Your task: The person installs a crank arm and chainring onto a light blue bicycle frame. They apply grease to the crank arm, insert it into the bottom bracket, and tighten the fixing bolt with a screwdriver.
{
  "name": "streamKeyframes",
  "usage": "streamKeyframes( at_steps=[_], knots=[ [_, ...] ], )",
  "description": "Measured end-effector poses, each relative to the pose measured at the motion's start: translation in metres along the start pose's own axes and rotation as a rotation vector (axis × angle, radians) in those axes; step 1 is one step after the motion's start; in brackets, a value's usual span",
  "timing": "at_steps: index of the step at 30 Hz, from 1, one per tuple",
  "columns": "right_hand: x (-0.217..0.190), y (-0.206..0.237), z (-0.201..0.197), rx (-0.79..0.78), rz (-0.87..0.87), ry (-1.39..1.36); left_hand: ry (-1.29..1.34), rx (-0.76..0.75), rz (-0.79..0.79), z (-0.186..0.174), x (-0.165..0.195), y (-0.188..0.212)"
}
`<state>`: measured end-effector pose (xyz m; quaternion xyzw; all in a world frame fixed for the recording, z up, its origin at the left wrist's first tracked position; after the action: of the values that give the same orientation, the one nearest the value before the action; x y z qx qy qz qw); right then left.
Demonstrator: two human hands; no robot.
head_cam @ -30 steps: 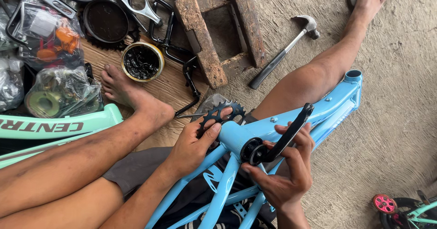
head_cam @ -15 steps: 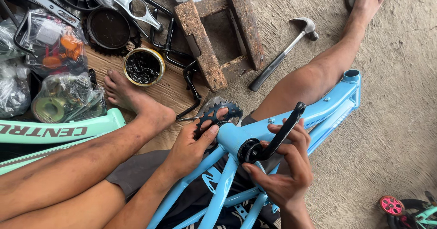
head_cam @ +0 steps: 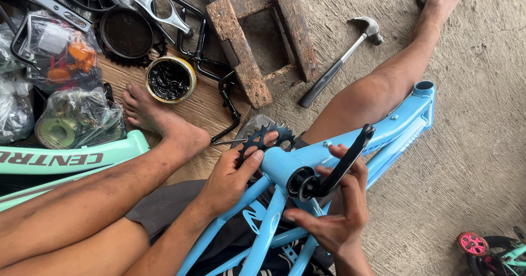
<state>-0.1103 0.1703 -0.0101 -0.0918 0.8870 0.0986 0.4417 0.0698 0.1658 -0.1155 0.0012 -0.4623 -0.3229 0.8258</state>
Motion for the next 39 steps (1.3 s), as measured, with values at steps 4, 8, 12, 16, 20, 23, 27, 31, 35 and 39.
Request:
streamKeyframes(
  at_steps=[4,8,12,16,20,23,27,31,35,39],
  knots=[
    [0.000,-0.002,0.000,-0.045,-0.014,-0.004,0.007,0.004,-0.002,0.000,-0.001,0.001],
    [0.002,-0.002,-0.003,-0.046,-0.013,-0.126,0.020,0.001,-0.004,-0.001,-0.003,0.000],
    [0.001,0.000,-0.001,0.002,-0.042,0.063,0.020,0.004,0.011,-0.001,-0.005,-0.001],
    [0.005,0.000,0.001,-0.047,-0.025,-0.089,0.064,0.006,-0.008,-0.002,-0.009,-0.001],
    [0.004,0.001,0.000,0.014,-0.024,0.035,0.041,-0.010,0.040,-0.001,-0.008,-0.003],
    [0.004,-0.001,0.002,-0.020,-0.043,0.024,0.032,-0.003,0.033,-0.002,-0.008,-0.002],
    [0.004,-0.001,0.002,-0.038,-0.032,-0.054,0.029,0.001,0.013,-0.003,-0.009,-0.002],
    [0.003,0.000,0.000,0.037,-0.023,-0.040,0.032,-0.011,0.013,-0.002,-0.008,-0.002],
    [0.002,0.000,0.002,-0.073,-0.020,-0.035,0.038,-0.020,0.031,-0.003,-0.007,-0.001],
    [0.002,0.000,0.000,0.003,-0.021,-0.008,0.138,-0.043,-0.026,-0.003,-0.012,0.000]
  ],
)
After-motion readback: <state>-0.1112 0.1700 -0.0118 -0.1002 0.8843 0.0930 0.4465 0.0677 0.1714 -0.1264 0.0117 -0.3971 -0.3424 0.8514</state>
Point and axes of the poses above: each hand's wrist, its own y-axis away from the middle knuckle, its own z-axis out of the palm, x = y × z, the point moved 5 cm from there along -y, towards the middle knuckle, and after that the axes turned 13 degrees about -x, right-handed, at the moved point
